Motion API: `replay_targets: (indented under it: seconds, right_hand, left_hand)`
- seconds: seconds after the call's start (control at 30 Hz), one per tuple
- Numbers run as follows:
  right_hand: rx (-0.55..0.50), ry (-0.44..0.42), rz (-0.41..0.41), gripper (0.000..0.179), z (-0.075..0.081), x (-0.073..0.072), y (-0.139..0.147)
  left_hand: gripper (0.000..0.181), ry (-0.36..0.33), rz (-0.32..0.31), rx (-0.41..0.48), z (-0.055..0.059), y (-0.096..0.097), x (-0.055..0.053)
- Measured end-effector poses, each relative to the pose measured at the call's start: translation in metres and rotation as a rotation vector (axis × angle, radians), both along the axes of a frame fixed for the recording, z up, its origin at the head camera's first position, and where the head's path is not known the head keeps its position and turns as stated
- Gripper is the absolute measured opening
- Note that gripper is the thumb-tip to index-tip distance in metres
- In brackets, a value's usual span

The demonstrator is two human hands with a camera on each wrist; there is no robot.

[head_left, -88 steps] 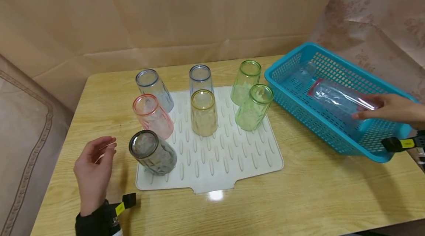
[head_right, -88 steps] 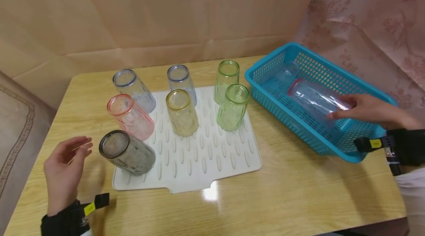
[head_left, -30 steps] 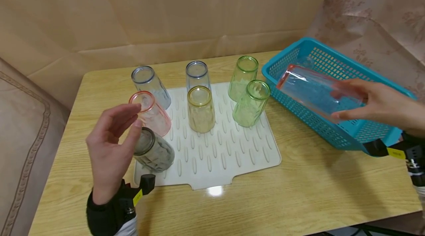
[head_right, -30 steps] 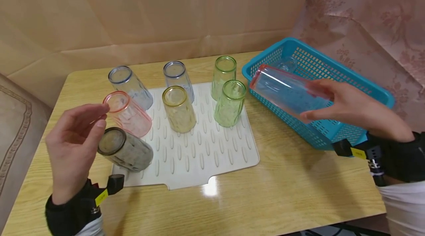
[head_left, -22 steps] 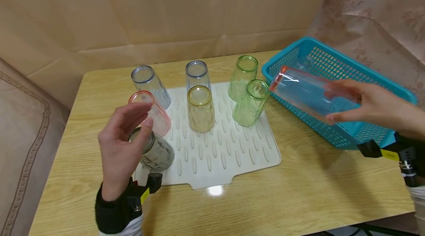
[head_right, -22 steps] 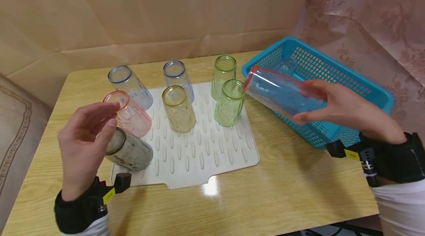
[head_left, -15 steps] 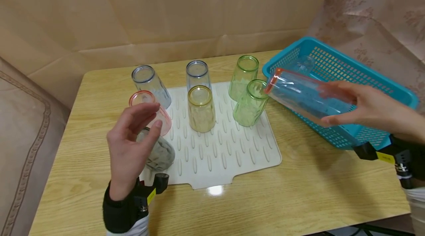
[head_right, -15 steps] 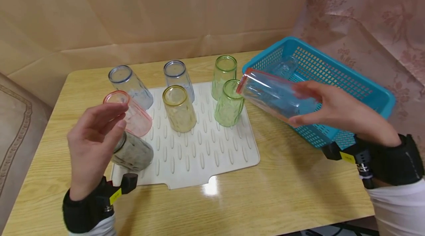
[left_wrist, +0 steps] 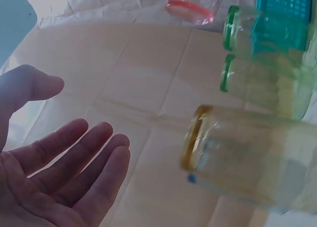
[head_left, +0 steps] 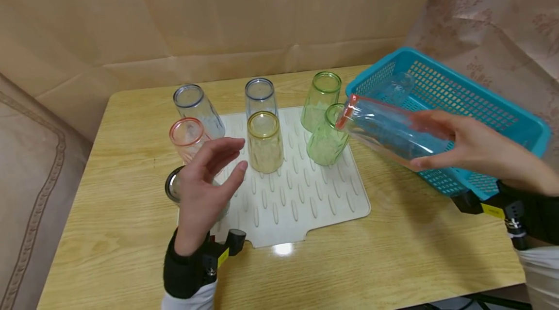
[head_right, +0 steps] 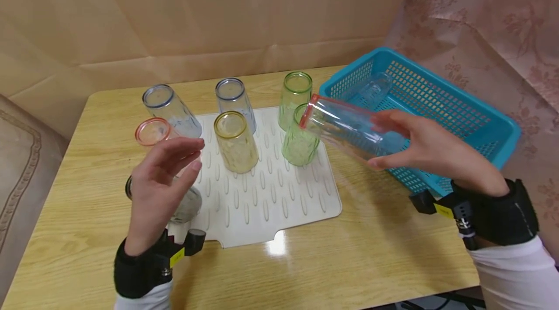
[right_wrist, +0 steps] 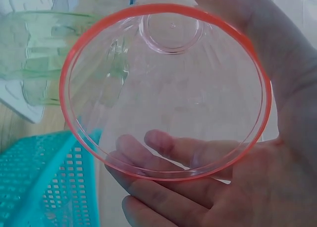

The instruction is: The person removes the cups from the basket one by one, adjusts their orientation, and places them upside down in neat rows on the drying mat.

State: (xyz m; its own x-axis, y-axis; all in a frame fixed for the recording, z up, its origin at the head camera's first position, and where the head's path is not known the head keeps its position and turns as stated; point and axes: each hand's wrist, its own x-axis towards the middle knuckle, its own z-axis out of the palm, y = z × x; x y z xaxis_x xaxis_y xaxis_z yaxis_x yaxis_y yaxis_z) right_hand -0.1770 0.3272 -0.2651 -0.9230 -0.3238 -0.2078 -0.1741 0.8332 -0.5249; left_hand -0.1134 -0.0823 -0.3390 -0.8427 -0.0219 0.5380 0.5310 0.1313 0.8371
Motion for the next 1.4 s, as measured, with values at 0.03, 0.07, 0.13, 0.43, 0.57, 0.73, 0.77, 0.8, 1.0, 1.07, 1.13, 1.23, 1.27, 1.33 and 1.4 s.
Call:
replay_targets:
  seconds: [0.03,0.07,0.13,0.43,0.57,0.73,0.77,0.8,1.0,1.07,1.13,1.23,1.27,1.33,1.4]
  right_hand:
    - [0.003,0.012,0.007,0.087,-0.001,0.001,-0.001]
    - [0.004,0.02,0.013,0.087,-0.001,0.001,-0.002]
    - [-0.002,0.02,0.024,0.087,-0.003,0.003,-0.004]
    - [-0.013,0.007,0.083,0.089,-0.008,0.006,-0.016]
    - [-0.046,0.007,0.092,0.087,-0.009,0.007,-0.02]
    - [-0.112,0.003,0.137,0.087,-0.015,0.006,-0.025]
    - [-0.122,0.001,0.149,0.087,-0.016,0.006,-0.026]
    - [-0.124,0.002,0.153,0.088,-0.017,0.006,-0.027]
    - [-0.131,0.008,0.179,0.087,-0.02,0.009,-0.038]
    - [-0.133,0.014,0.185,0.087,-0.021,0.01,-0.042]
    - [-0.138,0.016,0.187,0.088,-0.023,0.011,-0.046]
    - [-0.153,0.007,0.185,0.088,-0.026,0.013,-0.051]
    - [-0.16,-0.001,0.185,0.087,-0.028,0.014,-0.053]
    - [-0.175,-0.014,0.19,0.086,-0.031,0.014,-0.058]
    - [-0.201,-0.029,0.199,0.085,-0.034,0.014,-0.062]
  left_hand:
    - [0.035,-0.003,-0.012,0.004,-0.003,0.003,-0.001]
    - [0.035,-0.01,-0.026,0.011,-0.005,0.006,-0.002]
    - [0.034,-0.031,-0.052,0.025,-0.01,0.012,-0.004]
    - [0.032,-0.16,-0.143,0.076,-0.026,0.028,-0.01]
    - [0.03,-0.243,-0.195,0.1,-0.03,0.032,-0.013]
    - [0.031,-0.352,-0.271,0.161,-0.036,0.038,-0.019]
    - [0.031,-0.372,-0.284,0.171,-0.038,0.04,-0.02]
    - [0.032,-0.388,-0.299,0.185,-0.04,0.041,-0.02]
    - [0.035,-0.45,-0.38,0.269,-0.051,0.051,-0.023]
    - [0.035,-0.463,-0.395,0.291,-0.054,0.053,-0.024]
    - [0.036,-0.473,-0.407,0.305,-0.057,0.055,-0.024]
    - [0.039,-0.493,-0.427,0.325,-0.06,0.057,-0.025]
    - [0.04,-0.501,-0.432,0.33,-0.061,0.058,-0.026]
    - [0.043,-0.516,-0.435,0.344,-0.063,0.059,-0.026]
    - [0.046,-0.524,-0.434,0.354,-0.064,0.06,-0.027]
